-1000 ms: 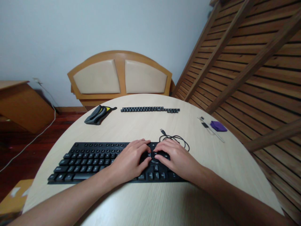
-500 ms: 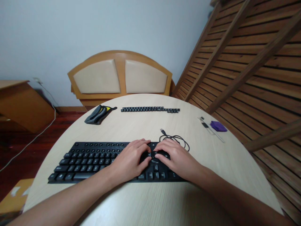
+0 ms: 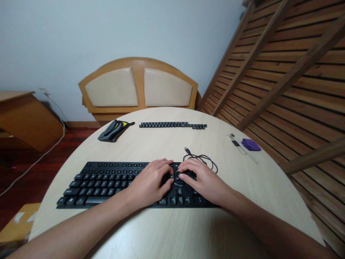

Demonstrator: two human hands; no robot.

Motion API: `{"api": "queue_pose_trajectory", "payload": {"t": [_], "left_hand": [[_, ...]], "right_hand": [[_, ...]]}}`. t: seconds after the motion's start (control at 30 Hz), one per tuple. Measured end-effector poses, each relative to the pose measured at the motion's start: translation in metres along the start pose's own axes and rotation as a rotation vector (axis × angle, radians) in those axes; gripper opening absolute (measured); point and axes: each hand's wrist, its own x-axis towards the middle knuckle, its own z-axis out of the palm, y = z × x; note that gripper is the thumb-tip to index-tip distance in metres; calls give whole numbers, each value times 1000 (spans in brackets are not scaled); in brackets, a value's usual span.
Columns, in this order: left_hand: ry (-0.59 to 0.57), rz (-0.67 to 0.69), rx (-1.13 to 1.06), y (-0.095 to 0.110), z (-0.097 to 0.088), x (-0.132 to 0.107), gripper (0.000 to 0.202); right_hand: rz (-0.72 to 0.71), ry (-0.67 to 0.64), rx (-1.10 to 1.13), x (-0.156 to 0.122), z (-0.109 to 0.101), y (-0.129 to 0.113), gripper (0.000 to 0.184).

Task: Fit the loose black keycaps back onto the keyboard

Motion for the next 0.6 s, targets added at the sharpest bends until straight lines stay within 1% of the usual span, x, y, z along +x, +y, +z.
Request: {"api": "queue_pose_trajectory", "payload": {"t": [0.13,0.37,0.6], "left_hand": [[-2,2,0,0,-1,0,13],[-3,-3,3,1,-1,-1,13],[2,4,-6,1,-1,0,14]], "right_hand": [[-16,-1,-18,0,0,0,7],[-70,14,-147,-3,3,-2,9],[-49,33,-203,-3,5,-9,7]]}}
